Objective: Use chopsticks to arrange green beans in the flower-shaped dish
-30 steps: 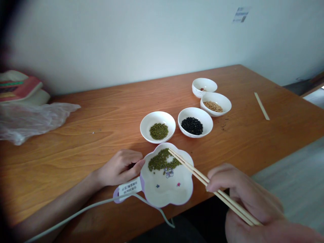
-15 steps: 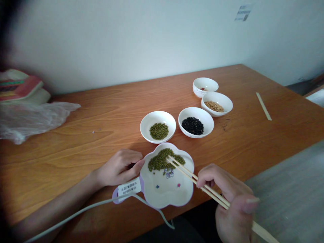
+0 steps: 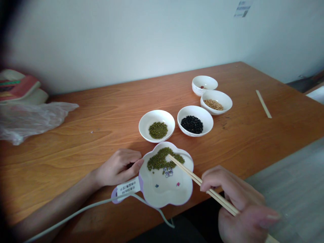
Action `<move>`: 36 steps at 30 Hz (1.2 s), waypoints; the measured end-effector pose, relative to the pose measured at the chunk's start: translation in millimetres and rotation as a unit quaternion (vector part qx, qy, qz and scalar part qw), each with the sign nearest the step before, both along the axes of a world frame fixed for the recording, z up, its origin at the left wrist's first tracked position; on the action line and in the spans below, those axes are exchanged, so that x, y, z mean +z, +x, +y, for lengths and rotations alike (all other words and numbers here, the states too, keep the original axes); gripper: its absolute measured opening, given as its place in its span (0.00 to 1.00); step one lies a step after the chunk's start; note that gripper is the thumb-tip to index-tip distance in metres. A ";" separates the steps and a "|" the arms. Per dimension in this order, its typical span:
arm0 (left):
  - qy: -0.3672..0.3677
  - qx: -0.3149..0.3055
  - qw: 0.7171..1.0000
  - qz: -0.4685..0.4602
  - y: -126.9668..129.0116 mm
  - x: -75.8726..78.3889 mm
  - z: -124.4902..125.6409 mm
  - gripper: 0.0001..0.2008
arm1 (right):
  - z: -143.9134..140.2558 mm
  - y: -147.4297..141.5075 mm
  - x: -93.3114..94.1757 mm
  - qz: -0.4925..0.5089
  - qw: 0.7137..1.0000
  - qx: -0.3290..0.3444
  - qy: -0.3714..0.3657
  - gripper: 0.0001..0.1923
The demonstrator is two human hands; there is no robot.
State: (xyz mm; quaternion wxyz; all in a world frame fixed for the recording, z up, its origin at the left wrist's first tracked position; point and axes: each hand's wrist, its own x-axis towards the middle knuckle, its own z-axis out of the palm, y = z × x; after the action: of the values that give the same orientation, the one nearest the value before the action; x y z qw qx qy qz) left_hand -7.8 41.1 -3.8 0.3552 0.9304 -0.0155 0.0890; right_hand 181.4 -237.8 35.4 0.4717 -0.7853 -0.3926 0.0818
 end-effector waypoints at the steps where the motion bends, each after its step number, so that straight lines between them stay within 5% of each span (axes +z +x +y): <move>1: 0.000 0.000 1.000 0.000 0.3 -0.1 0.1 0.16 | 0.4 -1.9 0.0 0.005 1.000 -0.014 0.020 0.50; 6: -0.002 -0.002 1.000 0.002 0.8 0.5 0.2 0.16 | 2.4 -10.5 2.0 -0.006 0.993 -0.078 0.091 0.43; 21: 0.005 0.000 1.000 -0.001 1.0 0.8 -0.3 0.17 | -6.6 4.8 4.9 -0.030 0.996 0.007 -0.084 0.54; 36: 0.015 0.003 1.000 -0.004 0.4 1.5 -0.8 0.18 | 27.1 2.6 34.7 -0.019 0.996 -0.064 0.066 0.47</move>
State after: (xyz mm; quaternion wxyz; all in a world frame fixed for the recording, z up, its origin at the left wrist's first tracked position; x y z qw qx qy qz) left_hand -7.5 40.3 -2.3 0.3412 0.9352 -0.0156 0.0936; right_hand 184.0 -210.7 70.1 0.5190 -0.7776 -0.3547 0.0106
